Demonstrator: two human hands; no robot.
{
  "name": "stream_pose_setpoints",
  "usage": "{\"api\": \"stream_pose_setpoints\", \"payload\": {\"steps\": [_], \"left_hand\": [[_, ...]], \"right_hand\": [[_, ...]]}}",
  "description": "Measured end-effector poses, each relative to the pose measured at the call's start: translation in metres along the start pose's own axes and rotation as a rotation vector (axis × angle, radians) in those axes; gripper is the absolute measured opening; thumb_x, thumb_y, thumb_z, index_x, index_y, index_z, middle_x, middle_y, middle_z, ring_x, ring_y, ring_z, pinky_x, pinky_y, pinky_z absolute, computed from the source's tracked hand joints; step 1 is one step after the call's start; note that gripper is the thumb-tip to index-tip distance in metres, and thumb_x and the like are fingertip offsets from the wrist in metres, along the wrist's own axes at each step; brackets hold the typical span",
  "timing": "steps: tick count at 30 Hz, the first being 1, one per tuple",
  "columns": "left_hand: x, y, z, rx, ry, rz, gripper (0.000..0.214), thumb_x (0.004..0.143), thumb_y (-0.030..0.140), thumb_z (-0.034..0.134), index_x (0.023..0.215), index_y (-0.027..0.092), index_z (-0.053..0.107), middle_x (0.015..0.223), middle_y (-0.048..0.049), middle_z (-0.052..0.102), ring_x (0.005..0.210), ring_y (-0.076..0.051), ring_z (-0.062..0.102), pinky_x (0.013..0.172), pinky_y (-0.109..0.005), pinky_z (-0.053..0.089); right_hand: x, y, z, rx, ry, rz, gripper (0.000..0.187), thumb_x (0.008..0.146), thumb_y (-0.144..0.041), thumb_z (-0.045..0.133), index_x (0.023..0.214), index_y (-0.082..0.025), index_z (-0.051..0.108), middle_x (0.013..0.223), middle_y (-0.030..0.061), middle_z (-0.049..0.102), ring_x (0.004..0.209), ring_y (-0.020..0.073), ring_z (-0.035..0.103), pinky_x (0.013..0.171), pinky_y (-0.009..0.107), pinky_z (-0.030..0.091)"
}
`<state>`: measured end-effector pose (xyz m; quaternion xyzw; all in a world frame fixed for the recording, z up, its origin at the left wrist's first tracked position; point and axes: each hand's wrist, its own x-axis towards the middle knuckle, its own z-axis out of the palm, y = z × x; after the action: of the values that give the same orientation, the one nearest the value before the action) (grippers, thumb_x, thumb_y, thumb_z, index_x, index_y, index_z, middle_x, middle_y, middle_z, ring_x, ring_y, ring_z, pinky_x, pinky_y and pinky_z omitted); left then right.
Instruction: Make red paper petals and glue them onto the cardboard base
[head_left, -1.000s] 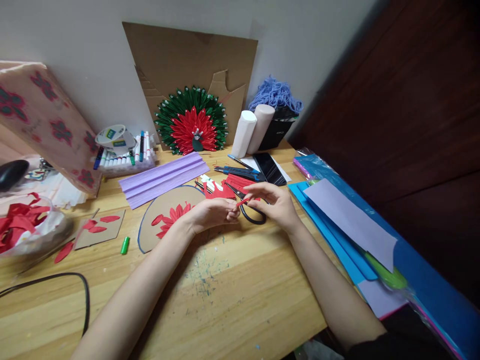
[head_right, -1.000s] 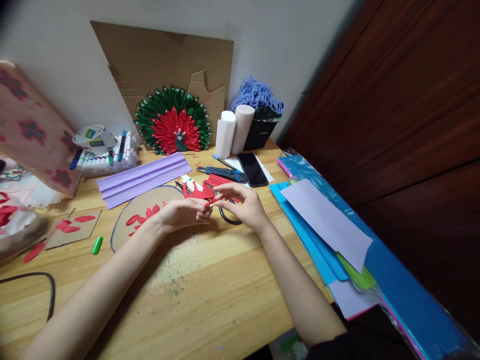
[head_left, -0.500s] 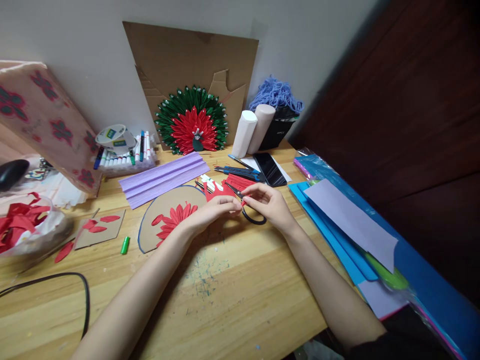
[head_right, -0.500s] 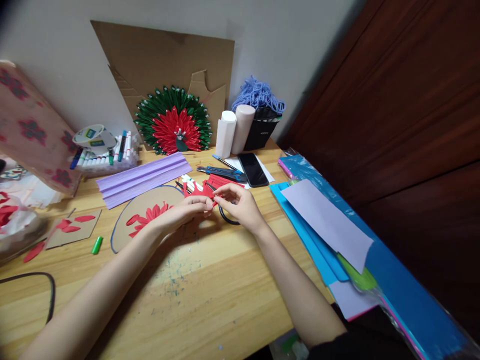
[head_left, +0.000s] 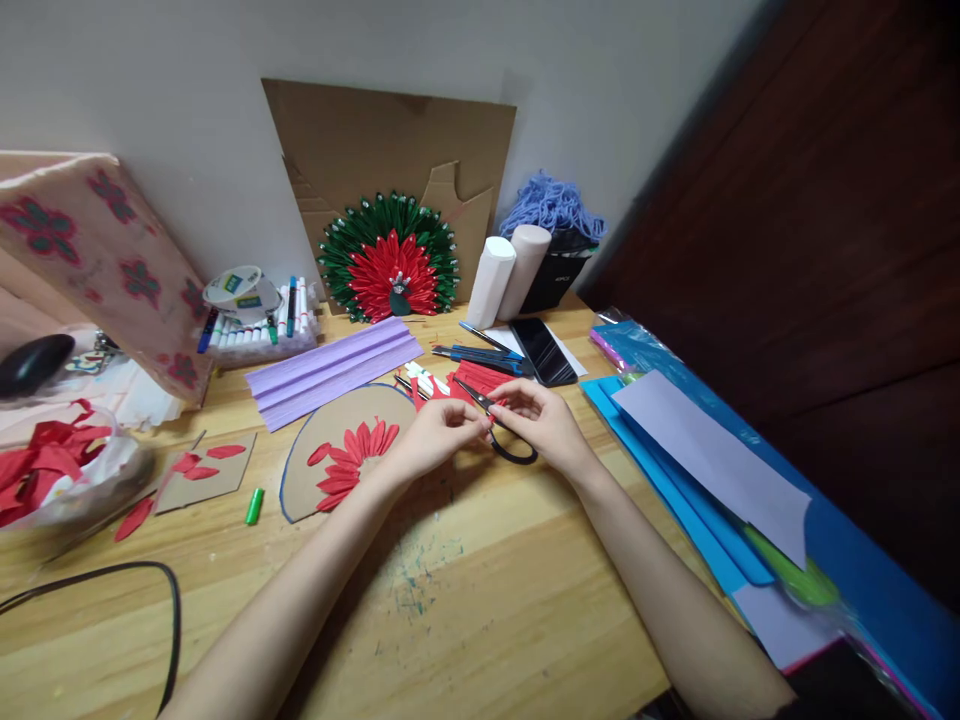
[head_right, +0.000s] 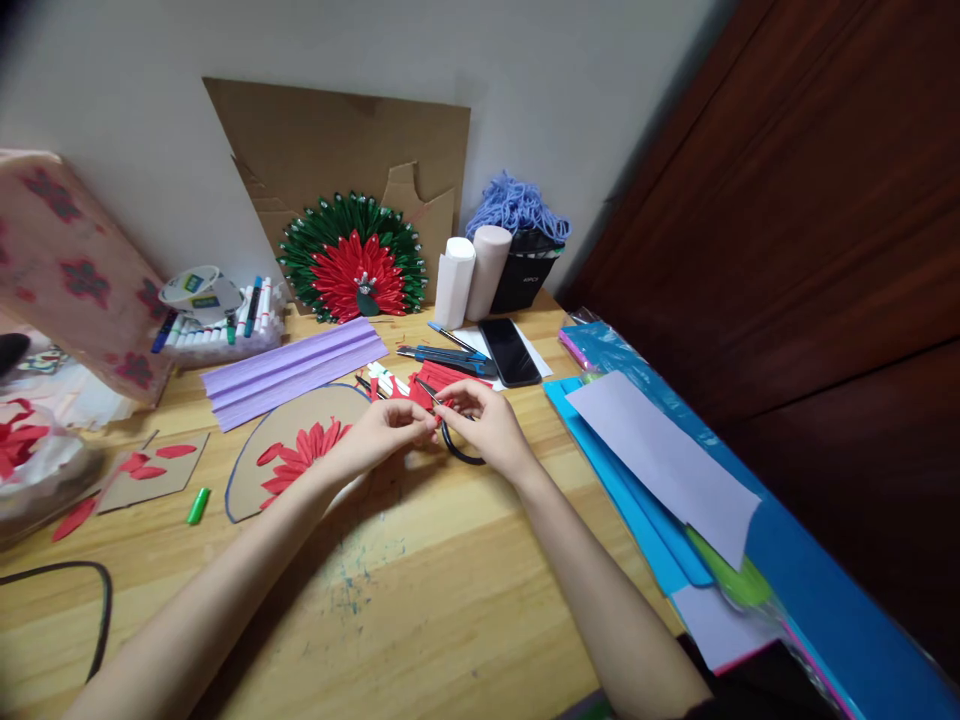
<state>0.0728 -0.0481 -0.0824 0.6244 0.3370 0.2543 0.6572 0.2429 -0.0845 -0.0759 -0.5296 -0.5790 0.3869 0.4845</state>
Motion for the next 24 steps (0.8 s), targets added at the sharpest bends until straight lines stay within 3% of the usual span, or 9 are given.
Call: {"api": "stream_pose_setpoints", "payload": {"steps": [9, 16, 20, 22, 24], "left_hand": [[-0.002, 0.008, 0.001, 0.053, 0.144, -0.045, 0.023, 0.074, 0.034, 0.066, 0.073, 0.011, 0.07, 0.071, -0.0073, 0.069, 0.061, -0.014, 0.059, 0.06, -0.024, 0.043], [0.0, 0.009, 0.0, 0.079, 0.146, -0.045, 0.022, 0.076, 0.031, 0.063, 0.075, 0.011, 0.069, 0.074, -0.0086, 0.07, 0.065, -0.016, 0.061, 0.063, -0.026, 0.044], [-0.02, 0.039, -0.013, 0.28, 0.27, 0.043, 0.022, 0.08, 0.032, 0.06, 0.087, 0.013, 0.068, 0.092, -0.0097, 0.07, 0.085, -0.021, 0.062, 0.079, -0.032, 0.045], [-0.047, 0.065, -0.027, 0.302, 0.393, 0.093, 0.024, 0.082, 0.035, 0.059, 0.095, 0.017, 0.067, 0.103, -0.0083, 0.067, 0.096, -0.022, 0.06, 0.088, -0.035, 0.043], [-0.087, 0.092, -0.047, 0.168, 0.537, 0.177, 0.033, 0.082, 0.044, 0.057, 0.1, 0.018, 0.066, 0.107, -0.0083, 0.066, 0.098, -0.022, 0.059, 0.088, -0.035, 0.044]], "right_hand": [[0.0, 0.0, 0.002, 0.037, 0.068, 0.024, 0.025, 0.069, -0.033, 0.074, 0.085, -0.018, 0.064, 0.082, 0.0031, 0.066, 0.076, 0.0154, 0.062, 0.07, 0.028, 0.051], [0.001, 0.004, 0.003, 0.057, 0.054, 0.034, 0.025, 0.068, -0.034, 0.074, 0.085, -0.018, 0.064, 0.084, 0.0035, 0.066, 0.076, 0.0154, 0.061, 0.068, 0.027, 0.05], [0.0, 0.004, 0.008, 0.108, 0.056, 0.047, 0.027, 0.068, -0.037, 0.074, 0.083, -0.017, 0.063, 0.081, 0.0041, 0.066, 0.075, 0.016, 0.062, 0.069, 0.028, 0.05], [0.0, 0.004, 0.012, 0.13, 0.059, 0.059, 0.028, 0.066, -0.038, 0.074, 0.082, -0.017, 0.064, 0.08, 0.0043, 0.066, 0.075, 0.0163, 0.062, 0.07, 0.028, 0.05], [-0.001, 0.006, 0.016, 0.157, 0.059, 0.076, 0.029, 0.064, -0.039, 0.075, 0.081, -0.017, 0.064, 0.079, 0.0045, 0.066, 0.075, 0.0161, 0.062, 0.07, 0.028, 0.05]]}}
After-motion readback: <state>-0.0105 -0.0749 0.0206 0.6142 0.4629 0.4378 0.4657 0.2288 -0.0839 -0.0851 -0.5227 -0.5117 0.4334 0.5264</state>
